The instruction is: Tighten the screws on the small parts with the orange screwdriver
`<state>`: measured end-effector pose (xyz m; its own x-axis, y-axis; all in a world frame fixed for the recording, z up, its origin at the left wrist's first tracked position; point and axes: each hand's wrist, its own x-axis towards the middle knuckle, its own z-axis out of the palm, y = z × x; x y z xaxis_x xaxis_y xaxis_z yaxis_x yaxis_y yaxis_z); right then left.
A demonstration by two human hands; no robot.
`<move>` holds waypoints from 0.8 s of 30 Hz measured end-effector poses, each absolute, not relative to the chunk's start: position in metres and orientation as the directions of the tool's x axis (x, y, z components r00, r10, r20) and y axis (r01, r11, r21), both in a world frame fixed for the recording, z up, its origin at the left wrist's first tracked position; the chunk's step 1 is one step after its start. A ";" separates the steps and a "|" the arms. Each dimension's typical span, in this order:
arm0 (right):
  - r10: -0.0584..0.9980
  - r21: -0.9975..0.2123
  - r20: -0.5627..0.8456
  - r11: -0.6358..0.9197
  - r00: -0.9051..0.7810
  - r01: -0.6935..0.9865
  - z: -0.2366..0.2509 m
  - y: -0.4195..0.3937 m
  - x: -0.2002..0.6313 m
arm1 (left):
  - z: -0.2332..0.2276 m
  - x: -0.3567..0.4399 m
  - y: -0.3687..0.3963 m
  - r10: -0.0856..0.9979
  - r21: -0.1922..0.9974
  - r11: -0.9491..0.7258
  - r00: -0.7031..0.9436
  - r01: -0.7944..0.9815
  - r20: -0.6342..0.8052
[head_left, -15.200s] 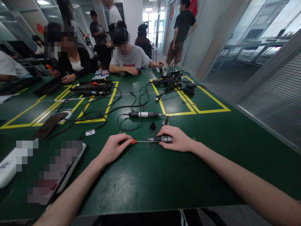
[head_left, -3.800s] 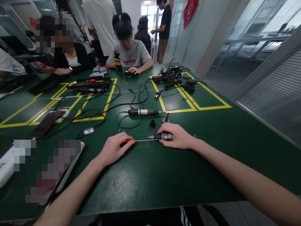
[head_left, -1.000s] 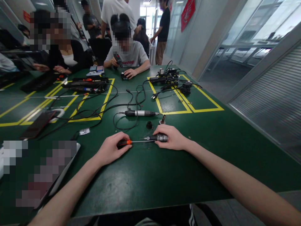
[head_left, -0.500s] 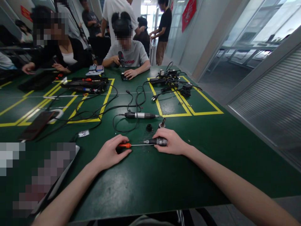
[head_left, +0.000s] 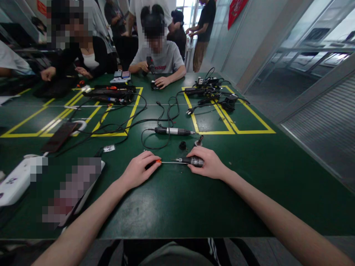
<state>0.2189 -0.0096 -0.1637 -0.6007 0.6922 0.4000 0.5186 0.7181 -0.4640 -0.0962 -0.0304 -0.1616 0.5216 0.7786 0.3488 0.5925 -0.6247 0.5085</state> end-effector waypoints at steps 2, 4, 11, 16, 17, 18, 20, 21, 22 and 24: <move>0.694 -0.458 0.407 0.718 -0.594 0.524 -0.164 -0.010 0.219 | -0.161 -0.096 -0.032 0.784 0.519 -0.618 0.515 0.591 0.348; 0.695 -0.457 0.414 0.717 -0.588 0.526 -0.165 -0.010 0.218 | -0.161 -0.097 -0.033 0.790 0.530 -0.609 0.509 0.590 0.340; 0.689 -0.469 0.408 0.721 -0.599 0.510 -0.163 -0.008 0.219 | -0.159 -0.098 -0.031 0.748 0.482 -0.663 0.531 0.572 0.399; 0.667 -0.471 0.401 0.738 -0.628 0.483 -0.163 -0.005 0.221 | -0.159 -0.096 -0.030 0.740 0.436 -0.672 0.527 0.599 0.417; 0.666 -0.473 0.399 0.739 -0.630 0.480 -0.163 -0.005 0.221 | -0.159 -0.096 -0.031 0.744 0.439 -0.668 0.527 0.602 0.410; 0.665 -0.474 0.399 0.739 -0.631 0.479 -0.163 -0.005 0.221 | -0.159 -0.096 -0.031 0.749 0.445 -0.663 0.526 0.602 0.403; 0.666 -0.477 0.401 0.738 -0.629 0.478 -0.163 -0.005 0.221 | -0.159 -0.096 -0.032 0.754 0.458 -0.657 0.526 0.599 0.394; 0.668 -0.478 0.401 0.737 -0.627 0.478 -0.163 -0.005 0.221 | -0.159 -0.096 -0.032 0.755 0.463 -0.655 0.526 0.597 0.391; 0.669 -0.480 0.400 0.735 -0.627 0.478 -0.163 -0.005 0.221 | -0.159 -0.097 -0.032 0.757 0.465 -0.654 0.525 0.597 0.391; 0.673 -0.483 0.391 0.731 -0.628 0.482 -0.163 -0.005 0.221 | -0.160 -0.097 -0.032 0.759 0.471 -0.651 0.518 0.595 0.394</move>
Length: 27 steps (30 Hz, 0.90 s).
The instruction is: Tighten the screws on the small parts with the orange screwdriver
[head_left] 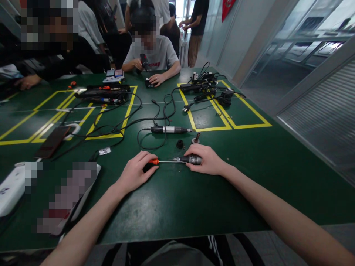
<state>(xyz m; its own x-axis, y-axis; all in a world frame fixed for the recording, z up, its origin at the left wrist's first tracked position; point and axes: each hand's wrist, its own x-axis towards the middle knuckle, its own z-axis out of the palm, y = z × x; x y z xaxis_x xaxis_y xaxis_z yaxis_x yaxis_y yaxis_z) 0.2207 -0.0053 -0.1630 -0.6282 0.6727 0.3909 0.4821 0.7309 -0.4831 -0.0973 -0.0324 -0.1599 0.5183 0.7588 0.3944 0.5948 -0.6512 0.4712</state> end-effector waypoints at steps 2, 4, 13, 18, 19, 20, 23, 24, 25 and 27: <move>0.674 -0.484 0.377 0.728 -0.635 0.486 -0.163 -0.005 0.221 | -0.161 -0.098 -0.032 0.762 0.482 -0.648 0.510 0.590 0.399; 0.671 -0.477 0.368 0.731 -0.644 0.488 -0.162 -0.004 0.220 | -0.161 -0.098 -0.032 0.763 0.489 -0.646 0.503 0.586 0.406; 0.651 -0.442 0.402 0.754 -0.644 0.486 -0.164 -0.004 0.217 | -0.163 -0.097 -0.031 0.773 0.488 -0.635 0.487 0.599 0.407; 0.660 -0.452 0.400 0.746 -0.636 0.490 -0.164 -0.004 0.216 | -0.163 -0.098 -0.031 0.808 0.556 -0.589 0.441 0.587 0.390; 0.660 -0.451 0.401 0.746 -0.635 0.490 -0.163 -0.004 0.216 | -0.163 -0.099 -0.031 0.816 0.574 -0.578 0.432 0.580 0.384; 0.661 -0.452 0.402 0.745 -0.634 0.490 -0.163 -0.004 0.216 | -0.163 -0.099 -0.031 0.821 0.588 -0.570 0.430 0.574 0.376; 0.669 -0.462 0.390 0.736 -0.632 0.495 -0.162 -0.005 0.216 | -0.162 -0.100 -0.030 0.825 0.613 -0.561 0.435 0.556 0.361; 0.672 -0.466 0.387 0.733 -0.631 0.496 -0.162 -0.005 0.216 | -0.162 -0.100 -0.030 0.824 0.612 -0.563 0.435 0.555 0.363; 0.674 -0.471 0.386 0.731 -0.630 0.494 -0.162 -0.005 0.216 | -0.162 -0.100 -0.029 0.822 0.607 -0.567 0.434 0.557 0.369; 0.672 -0.479 0.390 0.732 -0.630 0.484 -0.162 -0.006 0.215 | -0.162 -0.101 -0.029 0.817 0.586 -0.576 0.431 0.571 0.383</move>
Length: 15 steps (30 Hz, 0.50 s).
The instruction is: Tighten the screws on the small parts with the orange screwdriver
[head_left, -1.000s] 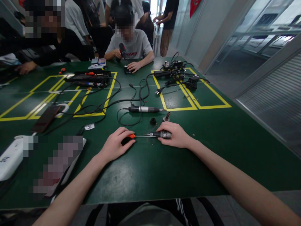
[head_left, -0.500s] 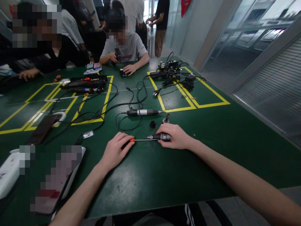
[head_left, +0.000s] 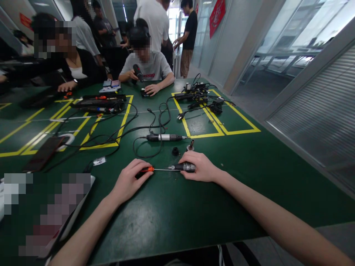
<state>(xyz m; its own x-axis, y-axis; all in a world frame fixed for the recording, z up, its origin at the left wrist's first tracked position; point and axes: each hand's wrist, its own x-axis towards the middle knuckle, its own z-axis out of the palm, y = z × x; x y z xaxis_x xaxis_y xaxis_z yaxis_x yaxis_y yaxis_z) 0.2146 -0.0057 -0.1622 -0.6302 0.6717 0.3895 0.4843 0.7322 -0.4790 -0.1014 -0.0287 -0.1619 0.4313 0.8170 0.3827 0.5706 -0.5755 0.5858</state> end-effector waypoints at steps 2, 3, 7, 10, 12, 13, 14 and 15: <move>0.669 -0.482 0.397 0.735 -0.629 0.477 -0.163 -0.007 0.213 | -0.163 -0.102 -0.028 0.811 0.563 -0.585 0.431 0.584 0.395; 0.668 -0.482 0.400 0.736 -0.628 0.476 -0.163 -0.008 0.212 | -0.163 -0.102 -0.028 0.809 0.554 -0.588 0.431 0.589 0.400; 0.671 -0.477 0.414 0.735 -0.615 0.481 -0.164 -0.010 0.211 | -0.163 -0.101 -0.029 0.798 0.539 -0.602 0.431 0.589 0.421; 0.675 -0.476 0.422 0.733 -0.605 0.486 -0.164 -0.011 0.212 | -0.161 -0.099 -0.031 0.798 0.551 -0.602 0.433 0.578 0.419; 0.673 -0.469 0.419 0.735 -0.610 0.489 -0.164 -0.010 0.213 | -0.159 -0.098 -0.032 0.808 0.569 -0.588 0.435 0.574 0.396; 0.671 -0.469 0.417 0.737 -0.613 0.487 -0.164 -0.010 0.213 | -0.158 -0.098 -0.032 0.812 0.573 -0.583 0.434 0.576 0.390; 0.669 -0.470 0.415 0.738 -0.617 0.484 -0.164 -0.010 0.213 | -0.157 -0.098 -0.032 0.813 0.575 -0.581 0.436 0.576 0.385; 0.667 -0.470 0.415 0.740 -0.619 0.482 -0.164 -0.009 0.214 | -0.157 -0.099 -0.032 0.815 0.578 -0.579 0.436 0.576 0.382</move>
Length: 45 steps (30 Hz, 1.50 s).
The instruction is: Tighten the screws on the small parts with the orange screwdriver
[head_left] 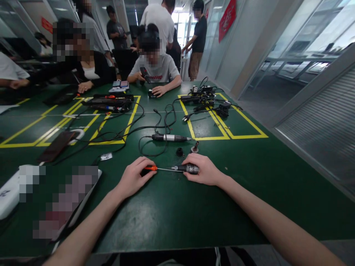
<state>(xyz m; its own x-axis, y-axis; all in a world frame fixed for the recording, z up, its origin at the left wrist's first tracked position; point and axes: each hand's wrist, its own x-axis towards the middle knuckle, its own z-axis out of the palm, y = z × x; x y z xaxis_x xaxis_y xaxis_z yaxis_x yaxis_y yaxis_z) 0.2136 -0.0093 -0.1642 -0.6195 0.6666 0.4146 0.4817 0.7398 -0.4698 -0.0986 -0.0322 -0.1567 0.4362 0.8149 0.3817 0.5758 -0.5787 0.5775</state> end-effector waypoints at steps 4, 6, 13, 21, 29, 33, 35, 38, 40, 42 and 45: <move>0.667 -0.470 0.413 0.739 -0.621 0.482 -0.164 -0.009 0.214 | -0.159 -0.101 -0.031 0.822 0.594 -0.569 0.431 0.569 0.373; 0.667 -0.468 0.412 0.739 -0.621 0.484 -0.165 -0.008 0.214 | -0.160 -0.102 -0.030 0.818 0.588 -0.574 0.431 0.569 0.381; 0.662 -0.474 0.422 0.744 -0.620 0.472 -0.167 -0.007 0.212 | -0.157 -0.100 -0.029 0.808 0.539 -0.589 0.449 0.602 0.381; 0.666 -0.486 0.409 0.738 -0.624 0.469 -0.164 -0.006 0.208 | -0.158 -0.103 -0.030 0.820 0.568 -0.571 0.437 0.592 0.369; 0.667 -0.476 0.407 0.738 -0.624 0.478 -0.165 -0.006 0.209 | -0.158 -0.102 -0.029 0.817 0.533 -0.577 0.433 0.619 0.381; 0.670 -0.479 0.406 0.735 -0.621 0.480 -0.165 -0.007 0.209 | -0.159 -0.102 -0.029 0.824 0.564 -0.567 0.431 0.600 0.369; 0.666 -0.477 0.411 0.739 -0.623 0.476 -0.164 -0.008 0.209 | -0.160 -0.102 -0.030 0.828 0.579 -0.560 0.426 0.593 0.365; 0.661 -0.478 0.415 0.743 -0.625 0.468 -0.164 -0.008 0.209 | -0.161 -0.103 -0.030 0.835 0.593 -0.548 0.421 0.589 0.354; 0.666 -0.486 0.406 0.737 -0.626 0.469 -0.164 -0.008 0.209 | -0.162 -0.103 -0.030 0.839 0.602 -0.542 0.420 0.586 0.346; 0.671 -0.495 0.399 0.731 -0.625 0.469 -0.165 -0.008 0.209 | -0.163 -0.104 -0.031 0.841 0.602 -0.540 0.416 0.589 0.347; 0.667 -0.501 0.403 0.734 -0.627 0.458 -0.165 -0.009 0.209 | -0.163 -0.104 -0.032 0.840 0.588 -0.542 0.415 0.601 0.349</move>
